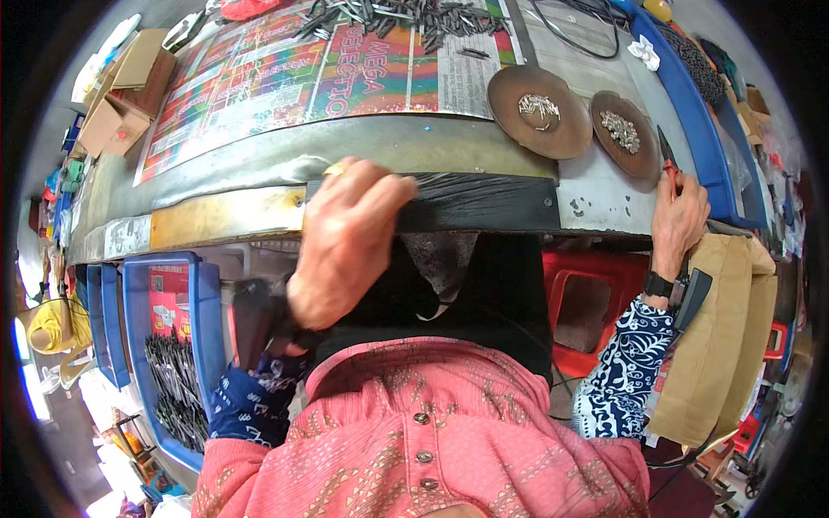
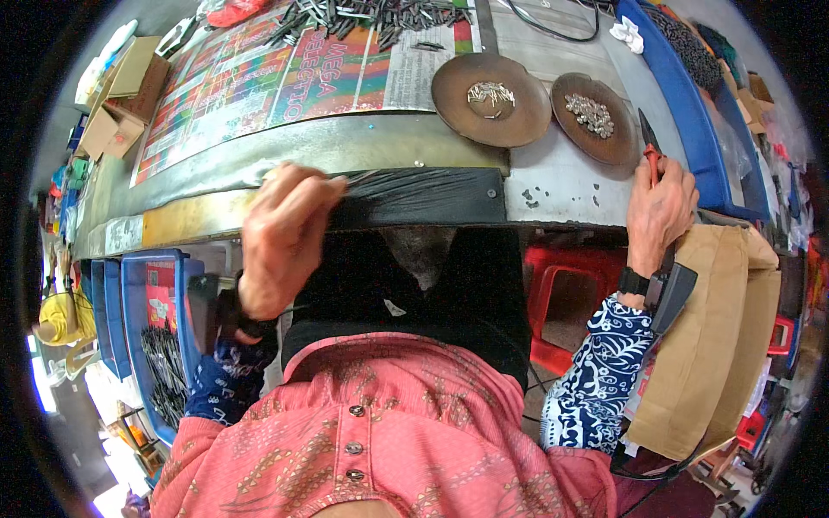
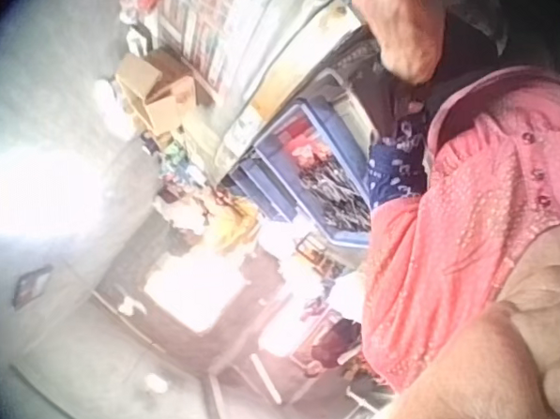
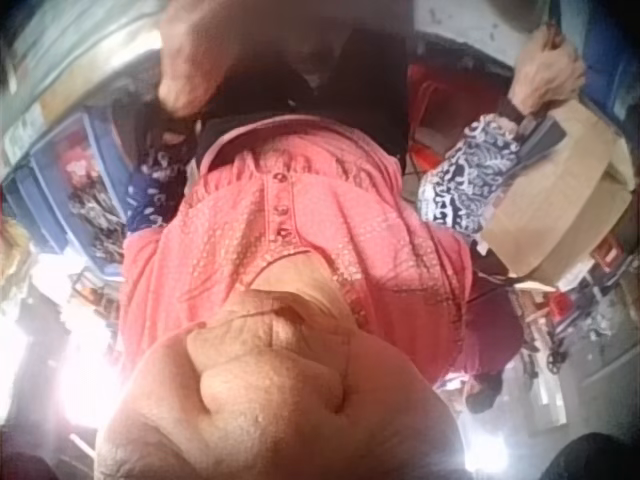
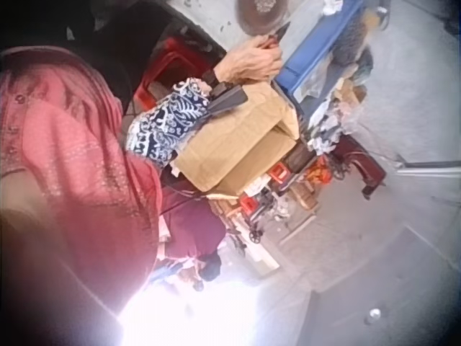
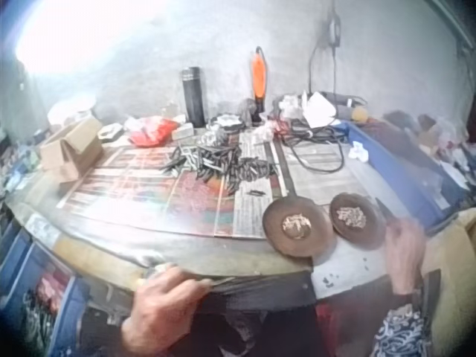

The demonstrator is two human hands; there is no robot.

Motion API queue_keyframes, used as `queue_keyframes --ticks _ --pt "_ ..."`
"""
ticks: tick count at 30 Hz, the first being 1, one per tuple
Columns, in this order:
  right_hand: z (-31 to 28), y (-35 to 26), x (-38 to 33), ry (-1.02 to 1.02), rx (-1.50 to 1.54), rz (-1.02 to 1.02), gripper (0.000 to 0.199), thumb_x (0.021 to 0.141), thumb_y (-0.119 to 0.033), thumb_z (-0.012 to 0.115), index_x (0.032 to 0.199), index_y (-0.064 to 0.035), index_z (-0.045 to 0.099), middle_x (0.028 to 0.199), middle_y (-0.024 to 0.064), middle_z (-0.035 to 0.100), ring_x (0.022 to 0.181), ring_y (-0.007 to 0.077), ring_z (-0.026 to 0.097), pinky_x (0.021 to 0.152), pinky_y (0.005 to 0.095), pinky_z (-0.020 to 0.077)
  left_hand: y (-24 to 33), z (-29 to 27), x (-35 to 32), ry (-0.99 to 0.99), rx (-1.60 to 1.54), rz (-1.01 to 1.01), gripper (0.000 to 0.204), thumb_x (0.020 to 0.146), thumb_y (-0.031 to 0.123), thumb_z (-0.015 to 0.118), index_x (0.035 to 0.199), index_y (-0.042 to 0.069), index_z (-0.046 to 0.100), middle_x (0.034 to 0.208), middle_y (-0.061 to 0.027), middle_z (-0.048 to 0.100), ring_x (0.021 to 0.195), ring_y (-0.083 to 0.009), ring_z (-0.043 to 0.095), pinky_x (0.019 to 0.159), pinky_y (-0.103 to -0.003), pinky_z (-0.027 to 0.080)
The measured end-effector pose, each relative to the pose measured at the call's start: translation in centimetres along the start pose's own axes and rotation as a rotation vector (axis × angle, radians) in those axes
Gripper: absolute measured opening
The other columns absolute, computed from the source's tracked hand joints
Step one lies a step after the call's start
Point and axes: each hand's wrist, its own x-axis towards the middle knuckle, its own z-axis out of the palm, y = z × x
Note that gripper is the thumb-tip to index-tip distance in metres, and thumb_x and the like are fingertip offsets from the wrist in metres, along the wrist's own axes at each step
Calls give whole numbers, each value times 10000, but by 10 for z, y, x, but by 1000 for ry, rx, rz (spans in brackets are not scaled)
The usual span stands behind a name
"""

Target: The person repeatedly picks up short black wires and small metal connectors, inserts the connectors into the wire ends, and uses red-handled pliers to crimp them. The person places the finished units on the table and continues the process with additional wires and connectors.

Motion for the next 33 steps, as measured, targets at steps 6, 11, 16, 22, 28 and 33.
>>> queue_keyframes --ticks 6,11,16,22,28,33 --pt "2 5 0 5 7 -14 286 865 -348 627 984 -90 655 1004 140 638 949 372 580 788 485 465 -3 -11 -8 -64 136 16 229 670 -54 583 882 32 584 817 -125 539 766 -319 536 694 -396 458" --pt "1 4 2 5 15 -7 276 872 -339 624 956 -78 650 976 147 636 935 379 576 788 485 457 -4 16 5 -86 115 52 159 692 17 574 840 55 529 785 -128 481 785 -320 514 731 -405 448" --pt "3 4 0 -26 22 22 317 894 -389 607 985 -89 654 992 152 627 957 378 572 775 500 455 -8 11 2 22 25 45 151 702 -24 572 824 48 519 788 -141 490 789 -337 518 727 -415 450" --pt "14 9 -3 10 -16 24 320 902 -402 604 1000 -103 663 1014 141 627 966 368 574 783 495 463 -56 -39 -24 195 211 -178 117 814 -77 608 891 4 640 806 -130 615 698 -269 612 612 -331 473" --pt "-1 -6 -5 113 1 25 256 878 -363 632 1015 -152 676 1131 89 580 1070 321 510 824 526 431 -107 -74 -37 238 359 -336 71 826 -1 633 880 39 611 804 -139 613 726 -316 605 640 -365 468" --pt "-37 -52 -12 166 338 -292 180 821 -192 694 960 -81 666 1068 129 579 1039 317 512 880 433 424 -123 -74 -30 196 420 -342 74 820 11 629 867 56 594 815 -135 602 754 -366 597 629 -410 463"
